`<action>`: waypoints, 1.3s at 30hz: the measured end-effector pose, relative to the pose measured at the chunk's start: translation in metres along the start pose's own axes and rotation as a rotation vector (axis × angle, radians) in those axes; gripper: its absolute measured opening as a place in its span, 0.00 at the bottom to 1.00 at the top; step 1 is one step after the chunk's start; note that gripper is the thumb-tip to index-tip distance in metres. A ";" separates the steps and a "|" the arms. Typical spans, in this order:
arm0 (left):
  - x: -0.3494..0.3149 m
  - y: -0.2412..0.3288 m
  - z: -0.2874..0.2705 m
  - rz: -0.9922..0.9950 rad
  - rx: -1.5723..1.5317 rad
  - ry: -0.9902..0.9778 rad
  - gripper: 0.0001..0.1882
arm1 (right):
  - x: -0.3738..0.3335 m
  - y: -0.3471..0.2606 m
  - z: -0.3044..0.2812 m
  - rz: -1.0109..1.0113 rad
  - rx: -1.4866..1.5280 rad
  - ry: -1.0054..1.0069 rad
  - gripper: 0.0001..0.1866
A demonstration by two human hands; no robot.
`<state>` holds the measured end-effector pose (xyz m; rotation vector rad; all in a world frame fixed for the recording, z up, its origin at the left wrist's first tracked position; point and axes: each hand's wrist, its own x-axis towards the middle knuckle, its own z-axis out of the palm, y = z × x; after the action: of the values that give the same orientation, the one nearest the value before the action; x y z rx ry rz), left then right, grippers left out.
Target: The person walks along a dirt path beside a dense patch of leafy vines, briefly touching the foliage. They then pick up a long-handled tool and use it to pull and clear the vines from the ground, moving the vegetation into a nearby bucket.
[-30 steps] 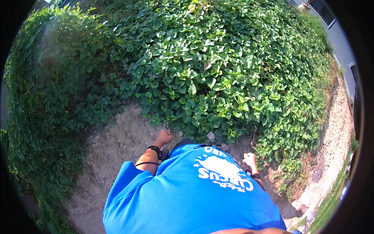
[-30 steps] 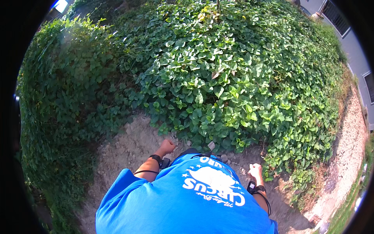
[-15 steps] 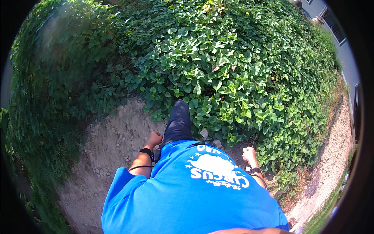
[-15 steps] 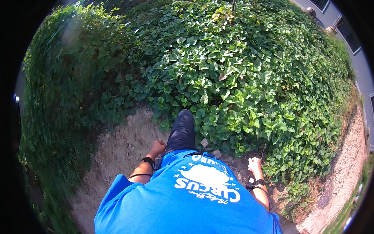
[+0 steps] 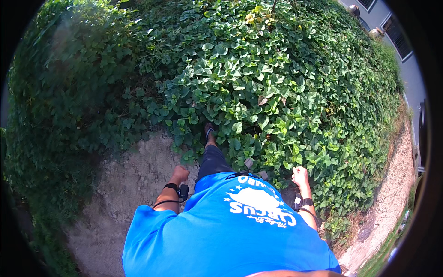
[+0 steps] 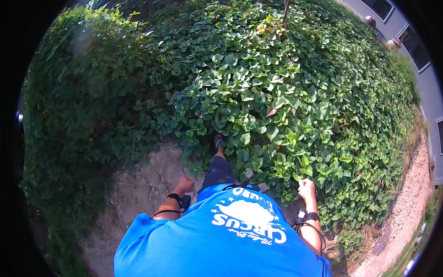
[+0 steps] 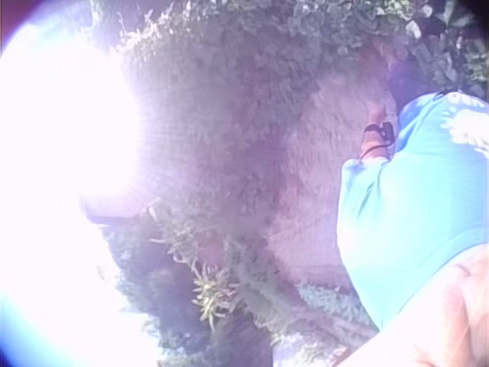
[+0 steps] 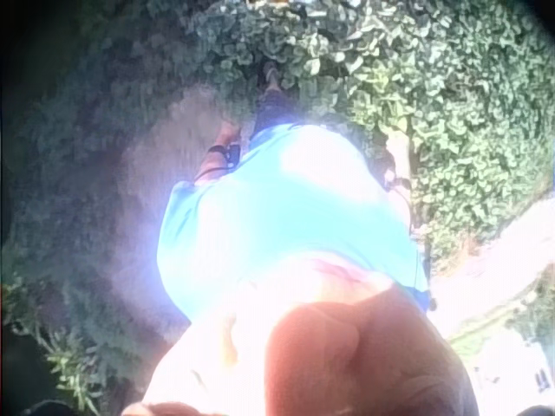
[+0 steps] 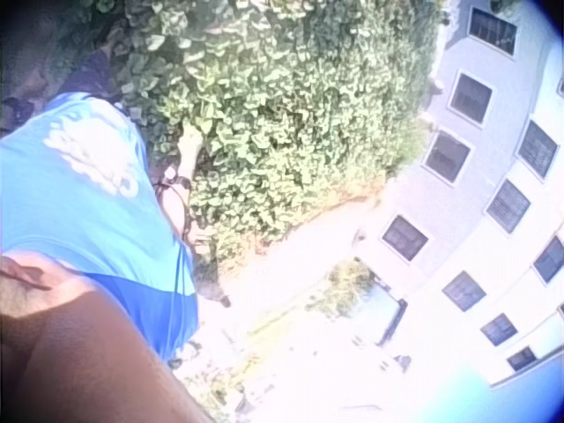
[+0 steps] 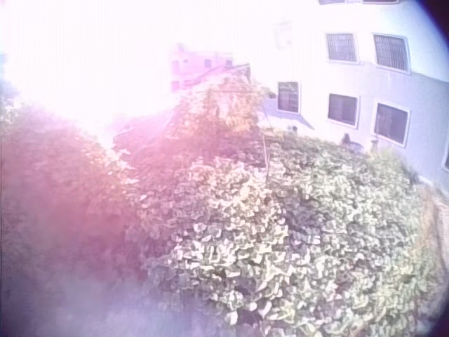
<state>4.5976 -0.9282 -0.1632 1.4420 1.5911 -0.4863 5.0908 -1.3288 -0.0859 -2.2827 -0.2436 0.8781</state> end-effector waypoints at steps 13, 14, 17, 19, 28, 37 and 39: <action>0.173 0.170 -0.203 0.086 -0.296 0.085 0.10 | 0.200 -0.361 0.125 -0.145 -0.242 -0.090 0.14; 0.181 0.168 -0.220 0.106 -0.242 0.109 0.11 | 0.215 -0.384 0.134 -0.132 -0.237 -0.109 0.13; 0.210 0.158 -0.274 0.071 -0.111 0.152 0.12 | 0.241 -0.431 0.147 -0.221 -0.226 -0.066 0.13; 0.228 0.144 -0.306 0.014 -0.123 0.169 0.13 | 0.255 -0.446 0.152 -0.259 -0.231 -0.060 0.13; 0.268 0.137 -0.342 0.000 -0.323 0.308 0.12 | 0.311 -0.468 0.188 -0.113 -0.393 -0.141 0.13; 0.273 0.181 -0.353 -0.127 -0.289 0.030 0.07 | 0.450 -0.550 0.248 -0.010 -0.435 -0.257 0.14; 0.306 0.188 -0.393 0.055 0.051 0.031 0.07 | 0.496 -0.572 0.268 -0.068 -0.446 -0.296 0.13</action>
<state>4.6620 -0.4002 -0.1590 1.5346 1.5694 -0.4775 5.3268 -0.5617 -0.1228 -2.5159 -0.7058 1.2234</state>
